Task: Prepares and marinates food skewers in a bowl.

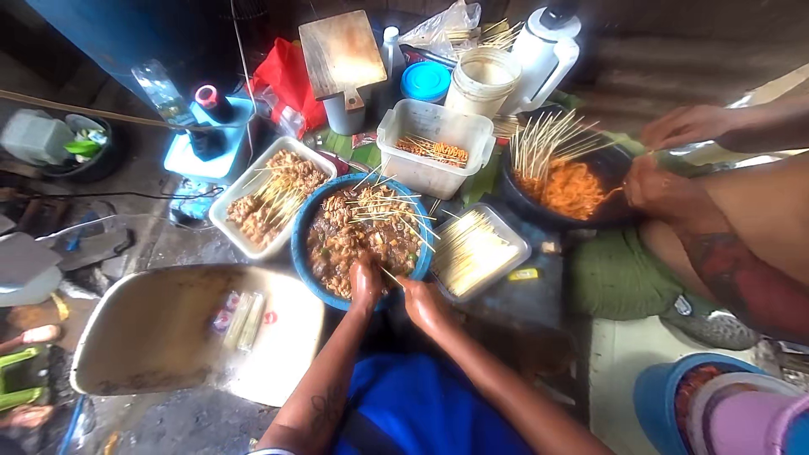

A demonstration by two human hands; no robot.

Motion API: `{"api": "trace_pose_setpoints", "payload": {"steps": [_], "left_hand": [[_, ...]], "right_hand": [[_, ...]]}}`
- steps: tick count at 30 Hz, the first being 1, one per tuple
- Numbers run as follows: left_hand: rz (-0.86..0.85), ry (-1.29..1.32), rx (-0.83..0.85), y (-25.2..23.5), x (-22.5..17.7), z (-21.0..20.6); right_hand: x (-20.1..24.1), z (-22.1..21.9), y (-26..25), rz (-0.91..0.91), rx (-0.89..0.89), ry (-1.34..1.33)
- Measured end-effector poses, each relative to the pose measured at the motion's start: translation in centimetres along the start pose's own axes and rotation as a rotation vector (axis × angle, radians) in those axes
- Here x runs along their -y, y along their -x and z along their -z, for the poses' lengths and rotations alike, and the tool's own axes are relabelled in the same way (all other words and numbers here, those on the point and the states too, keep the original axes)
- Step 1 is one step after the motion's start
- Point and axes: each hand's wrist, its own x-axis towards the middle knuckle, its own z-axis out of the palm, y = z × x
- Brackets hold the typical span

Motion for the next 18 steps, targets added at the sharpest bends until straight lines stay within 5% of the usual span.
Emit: {"api": "trace_pose_setpoints", "payload": {"steps": [7, 18], "left_hand": [[0.081, 0.077, -0.179, 1.0, -0.4, 0.1], [-0.154, 0.068, -0.048, 2.1, -1.4, -1.7]], "right_hand": [[0.2, -2.8, -0.7, 0.002, -0.026, -0.362], [0.3, -2.1, -3.2, 0.027, -0.196, -0.561]]}}
